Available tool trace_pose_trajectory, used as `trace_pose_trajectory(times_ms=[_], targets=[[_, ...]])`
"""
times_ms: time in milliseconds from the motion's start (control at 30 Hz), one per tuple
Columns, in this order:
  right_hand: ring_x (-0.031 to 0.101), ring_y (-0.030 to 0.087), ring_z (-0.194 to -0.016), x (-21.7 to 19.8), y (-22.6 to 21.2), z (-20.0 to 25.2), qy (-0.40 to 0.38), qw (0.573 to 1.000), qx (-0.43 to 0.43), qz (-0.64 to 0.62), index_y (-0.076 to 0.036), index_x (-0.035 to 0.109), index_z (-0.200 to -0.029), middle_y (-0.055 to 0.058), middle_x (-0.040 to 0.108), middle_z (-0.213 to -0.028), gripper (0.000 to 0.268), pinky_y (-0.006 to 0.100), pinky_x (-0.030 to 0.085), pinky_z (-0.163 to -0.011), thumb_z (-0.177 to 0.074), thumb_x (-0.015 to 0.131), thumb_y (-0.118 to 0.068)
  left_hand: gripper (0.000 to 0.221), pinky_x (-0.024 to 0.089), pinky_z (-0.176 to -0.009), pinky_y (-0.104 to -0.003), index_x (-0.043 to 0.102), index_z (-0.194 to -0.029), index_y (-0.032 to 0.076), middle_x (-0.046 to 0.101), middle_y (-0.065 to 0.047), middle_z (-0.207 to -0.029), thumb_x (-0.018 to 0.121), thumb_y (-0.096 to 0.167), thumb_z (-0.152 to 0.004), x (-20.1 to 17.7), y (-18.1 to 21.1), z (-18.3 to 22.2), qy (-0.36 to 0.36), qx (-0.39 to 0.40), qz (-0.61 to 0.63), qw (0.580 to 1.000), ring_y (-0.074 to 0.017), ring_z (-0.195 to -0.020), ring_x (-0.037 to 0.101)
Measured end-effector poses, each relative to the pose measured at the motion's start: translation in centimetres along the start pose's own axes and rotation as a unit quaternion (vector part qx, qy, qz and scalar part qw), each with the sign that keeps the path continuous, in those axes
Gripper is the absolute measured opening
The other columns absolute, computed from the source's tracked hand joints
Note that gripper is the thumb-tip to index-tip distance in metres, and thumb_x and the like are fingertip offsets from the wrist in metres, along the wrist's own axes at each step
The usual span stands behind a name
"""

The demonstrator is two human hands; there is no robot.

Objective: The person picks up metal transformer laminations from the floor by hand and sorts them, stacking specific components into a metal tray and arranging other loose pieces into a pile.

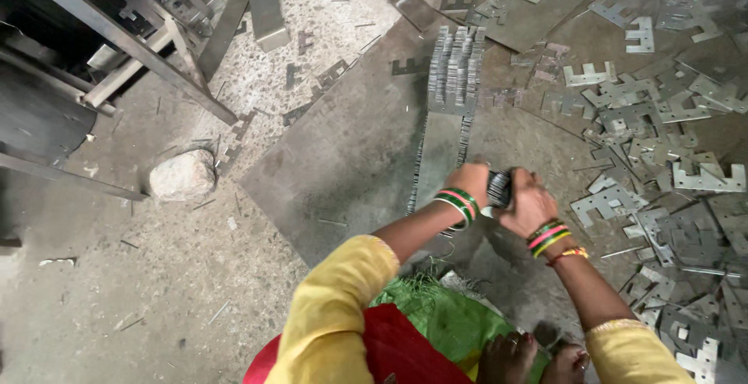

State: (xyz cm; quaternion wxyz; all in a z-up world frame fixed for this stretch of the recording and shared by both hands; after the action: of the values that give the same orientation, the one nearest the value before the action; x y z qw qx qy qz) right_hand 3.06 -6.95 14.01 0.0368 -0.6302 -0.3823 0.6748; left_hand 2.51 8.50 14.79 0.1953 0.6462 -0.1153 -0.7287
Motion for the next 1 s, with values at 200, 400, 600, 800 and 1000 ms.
trace_pose_trajectory(times_ms=[200,400,600,800,1000], targets=[[0.063,0.045,-0.109,4.2,-8.1,-4.1,-0.042,0.992,-0.122,0.002,-0.005,0.052,-0.121,0.022,0.067,-0.110,0.069,0.053,0.055,-0.089,-0.063,0.083,-0.025,0.044,0.059,-0.086,-0.052,0.064,-0.114,0.001,0.072,-0.027,-0.103,0.077,0.012,-0.074,-4.3,-11.0,2.6,0.006,-0.085,-0.035,0.996,-0.0450,-0.099,0.071],[0.057,0.037,-0.122,5.5,-8.6,-4.5,-0.101,0.988,-0.114,0.033,-0.009,0.053,-0.127,0.014,0.064,-0.124,0.073,0.053,0.051,-0.098,-0.064,0.087,-0.029,0.099,0.030,-0.111,-0.064,0.044,-0.140,0.001,0.043,-0.028,-0.151,0.094,0.026,-0.059,-4.7,-11.4,2.8,0.023,0.134,-0.099,0.986,-0.0490,-0.141,0.038],[0.058,0.042,-0.116,3.3,-7.6,2.3,0.061,0.992,-0.099,-0.045,-0.002,0.053,-0.135,0.021,0.057,-0.130,0.072,0.050,0.050,-0.098,-0.068,0.078,-0.012,0.087,0.027,-0.124,-0.054,0.046,-0.141,0.004,0.054,-0.015,-0.133,0.090,0.027,-0.070,-4.7,-9.5,4.6,-0.044,0.157,-0.152,0.975,-0.0363,-0.133,0.046],[0.055,0.044,-0.121,4.9,-9.7,9.1,-0.014,0.979,-0.175,-0.105,-0.001,0.052,-0.133,0.022,0.057,-0.127,0.067,0.049,0.045,-0.106,-0.075,0.078,-0.021,0.071,0.044,-0.111,-0.047,0.051,-0.135,0.007,0.054,-0.011,-0.135,0.086,0.020,-0.075,-5.3,-9.2,1.4,-0.047,0.149,-0.149,0.976,-0.0350,-0.134,0.047],[0.056,0.042,-0.121,3.8,-10.2,9.0,-0.030,0.982,-0.151,-0.111,-0.005,0.050,-0.140,0.021,0.056,-0.133,0.065,0.049,0.043,-0.108,-0.084,0.077,-0.026,0.102,0.039,-0.114,-0.049,0.039,-0.153,0.010,0.047,-0.013,-0.139,0.092,0.032,-0.069,-7.9,-7.5,-8.1,0.099,0.054,-0.190,0.975,-0.0344,-0.129,0.047]])
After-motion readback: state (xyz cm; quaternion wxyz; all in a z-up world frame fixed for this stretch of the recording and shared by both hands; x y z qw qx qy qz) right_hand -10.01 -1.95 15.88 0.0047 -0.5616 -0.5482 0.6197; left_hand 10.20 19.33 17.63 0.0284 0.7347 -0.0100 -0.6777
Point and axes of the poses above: each hand's wrist, its own z-axis away from the middle knuckle, its own x-axis out of the palm, y = z × x, the point moved 3 cm from there along -z, towards the middle knuckle
